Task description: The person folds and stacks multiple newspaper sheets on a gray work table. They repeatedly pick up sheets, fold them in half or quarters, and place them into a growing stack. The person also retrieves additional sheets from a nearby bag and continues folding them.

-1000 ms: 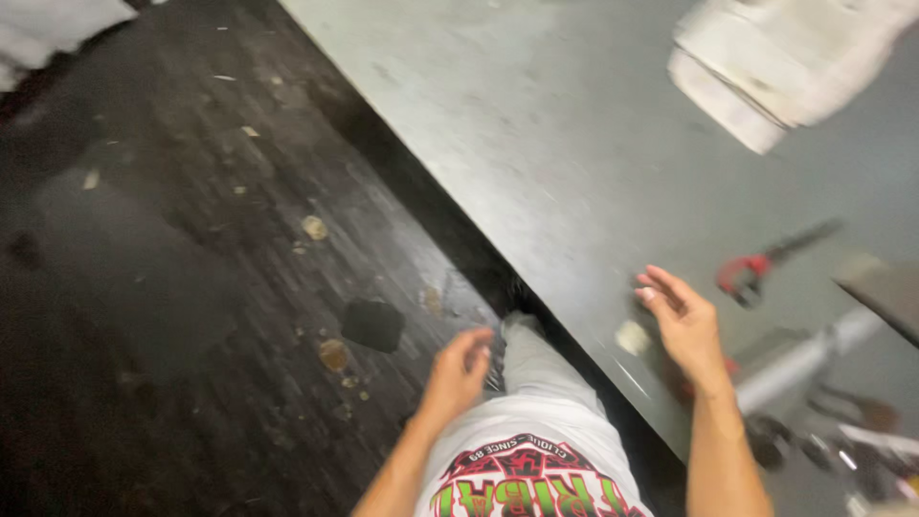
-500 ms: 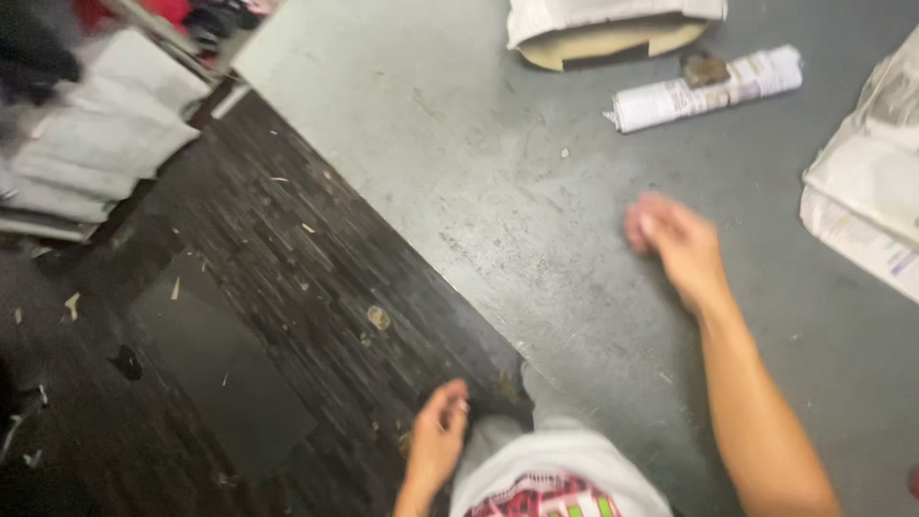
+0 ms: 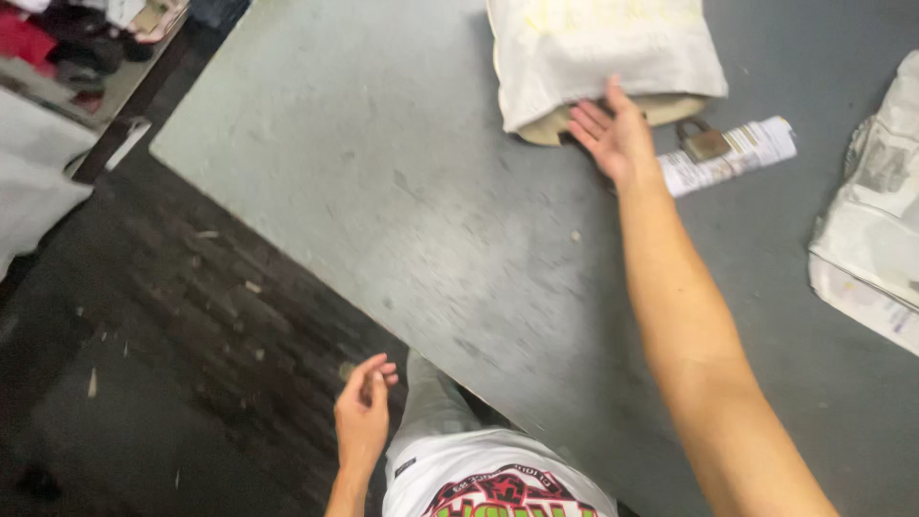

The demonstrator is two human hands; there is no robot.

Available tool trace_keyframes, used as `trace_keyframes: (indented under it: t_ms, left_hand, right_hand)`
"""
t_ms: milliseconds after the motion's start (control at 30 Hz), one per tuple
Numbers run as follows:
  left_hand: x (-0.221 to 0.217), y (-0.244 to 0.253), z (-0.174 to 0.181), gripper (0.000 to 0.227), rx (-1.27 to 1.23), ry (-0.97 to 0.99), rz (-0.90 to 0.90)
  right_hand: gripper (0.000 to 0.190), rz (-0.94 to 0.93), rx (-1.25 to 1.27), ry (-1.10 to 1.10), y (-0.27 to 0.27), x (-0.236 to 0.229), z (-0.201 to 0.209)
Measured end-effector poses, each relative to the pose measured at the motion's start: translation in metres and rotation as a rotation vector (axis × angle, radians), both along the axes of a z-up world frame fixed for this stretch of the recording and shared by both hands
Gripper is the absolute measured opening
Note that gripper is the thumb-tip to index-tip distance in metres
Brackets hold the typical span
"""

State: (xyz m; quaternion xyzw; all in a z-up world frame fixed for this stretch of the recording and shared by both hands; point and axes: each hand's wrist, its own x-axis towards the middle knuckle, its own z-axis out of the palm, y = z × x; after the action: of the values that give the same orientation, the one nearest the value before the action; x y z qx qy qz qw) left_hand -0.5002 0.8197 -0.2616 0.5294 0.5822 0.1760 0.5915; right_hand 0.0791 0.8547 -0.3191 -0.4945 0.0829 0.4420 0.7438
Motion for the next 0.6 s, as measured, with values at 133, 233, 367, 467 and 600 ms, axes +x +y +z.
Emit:
trace_keyframes:
  t_ms: [133, 233, 367, 467, 600]
  left_hand:
    - [0.014, 0.112, 0.008, 0.026, 0.173, -0.076, -0.105]
    - [0.042, 0.185, 0.023, 0.024, 0.268, -0.16, -0.192]
    - [0.083, 0.253, 0.037, 0.027, 0.373, -0.165, -0.386]
    - [0.132, 0.262, 0.05, 0.065, 0.288, -0.261, -0.482]
    - [0.194, 0.248, 0.074, 0.103, -0.061, -0.599, -0.461]
  right_hand:
    - [0.062, -0.095, -0.022, -0.088, 0.008, 0.012, -0.001]
    - [0.046, -0.087, -0.062, -0.221, 0.037, 0.008, 0.053]
    - [0.031, -0.091, -0.168, -0.547, 0.068, -0.031, 0.154]
    - [0.026, -0.072, -0.208, -0.585, 0.087, -0.079, 0.208]
    - [0.027, -0.009, -0.334, -0.61, 0.113, -0.143, 0.24]
